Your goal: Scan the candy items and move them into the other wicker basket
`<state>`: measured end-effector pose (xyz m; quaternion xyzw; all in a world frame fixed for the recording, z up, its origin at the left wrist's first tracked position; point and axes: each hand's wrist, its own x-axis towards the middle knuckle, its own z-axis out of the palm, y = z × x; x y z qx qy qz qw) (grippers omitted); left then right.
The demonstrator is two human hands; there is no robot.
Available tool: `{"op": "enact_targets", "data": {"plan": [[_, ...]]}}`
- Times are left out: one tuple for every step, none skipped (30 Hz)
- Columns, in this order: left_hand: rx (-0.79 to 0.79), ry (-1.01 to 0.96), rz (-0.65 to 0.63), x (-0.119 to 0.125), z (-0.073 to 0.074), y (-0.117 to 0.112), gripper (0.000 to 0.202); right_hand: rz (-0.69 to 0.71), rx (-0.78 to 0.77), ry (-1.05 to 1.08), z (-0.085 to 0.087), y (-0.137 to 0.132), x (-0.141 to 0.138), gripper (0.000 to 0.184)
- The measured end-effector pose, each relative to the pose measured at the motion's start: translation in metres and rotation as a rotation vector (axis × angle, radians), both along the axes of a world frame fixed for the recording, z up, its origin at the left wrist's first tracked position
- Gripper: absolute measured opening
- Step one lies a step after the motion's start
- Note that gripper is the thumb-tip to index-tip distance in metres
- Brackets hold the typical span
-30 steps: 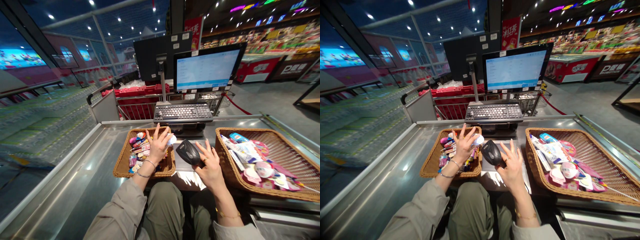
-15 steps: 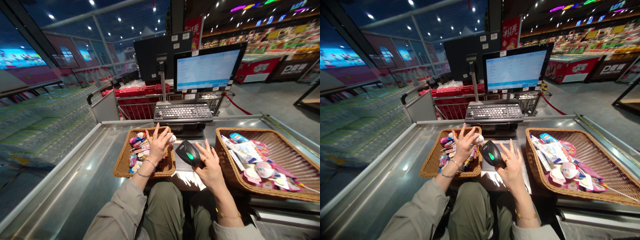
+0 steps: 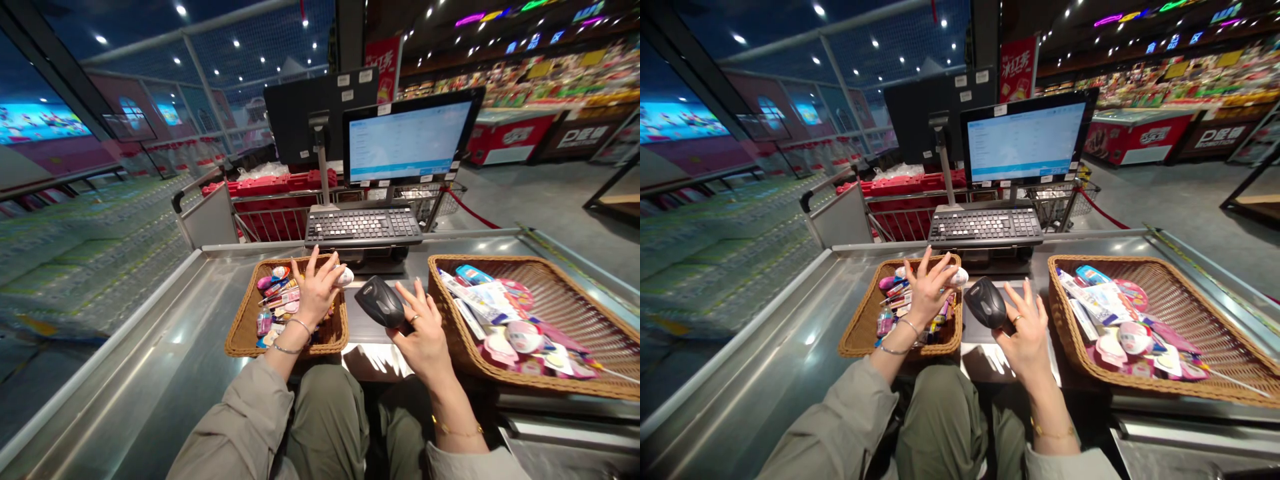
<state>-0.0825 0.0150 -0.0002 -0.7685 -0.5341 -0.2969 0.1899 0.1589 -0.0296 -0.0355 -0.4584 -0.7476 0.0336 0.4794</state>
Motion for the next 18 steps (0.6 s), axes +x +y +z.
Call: {"op": "enact_targets", "data": {"plan": [[0.003,-0.003,-0.003,0.002,0.001,0.000,0.043,-0.007,-0.002,0.006,0.000,0.000,0.002,0.027],[0.006,-0.005,-0.007,0.004,0.003,0.001,0.043,-0.013,-0.005,0.011,0.001,-0.001,0.003,0.028],[0.008,-0.007,-0.009,0.006,0.004,0.001,0.043,-0.019,-0.006,0.016,0.001,-0.002,0.005,0.028],[0.009,-0.009,-0.012,0.009,0.006,0.002,0.043,-0.024,-0.005,0.021,0.002,-0.002,0.007,0.029],[0.012,-0.011,-0.016,0.012,0.008,0.003,0.042,-0.029,-0.002,0.025,0.003,-0.003,0.009,0.029],[0.015,-0.012,-0.021,0.015,0.009,0.004,0.042,-0.034,0.002,0.031,0.004,-0.004,0.011,0.029],[0.019,-0.012,-0.027,0.019,0.011,0.005,0.042,-0.039,0.006,0.039,0.005,-0.004,0.013,0.029],[0.023,-0.011,-0.034,0.023,0.012,0.007,0.042,-0.046,0.011,0.050,0.007,-0.005,0.015,0.028],[0.027,-0.009,-0.042,0.027,0.014,0.008,0.042,-0.055,0.016,0.064,0.008,-0.005,0.018,0.028],[0.030,-0.007,-0.052,0.032,0.015,0.010,0.043,-0.067,0.019,0.077,0.009,-0.006,0.020,0.027],[0.034,-0.005,-0.062,0.037,0.017,0.011,0.043,-0.079,0.022,0.088,0.009,-0.006,0.023,0.027],[0.037,-0.004,-0.073,0.042,0.018,0.013,0.043,-0.090,0.025,0.095,0.010,-0.006,0.025,0.028],[0.039,-0.005,-0.084,0.047,0.020,0.015,0.043,-0.099,0.029,0.098,0.010,-0.007,0.028,0.029],[0.042,-0.008,-0.095,0.053,0.022,0.016,0.042,-0.108,0.033,0.101,0.010,-0.007,0.031,0.030],[0.044,-0.014,-0.104,0.058,0.023,0.017,0.042,-0.117,0.036,0.105,0.010,-0.008,0.034,0.031],[0.044,-0.020,-0.114,0.064,0.024,0.019,0.041,-0.126,0.039,0.113,0.010,-0.008,0.037,0.032],[0.044,-0.025,-0.125,0.069,0.025,0.020,0.041,-0.137,0.040,0.127,0.010,-0.009,0.040,0.033],[0.045,-0.030,-0.137,0.075,0.026,0.022,0.041,-0.150,0.037,0.142,0.010,-0.010,0.043,0.033]]}}
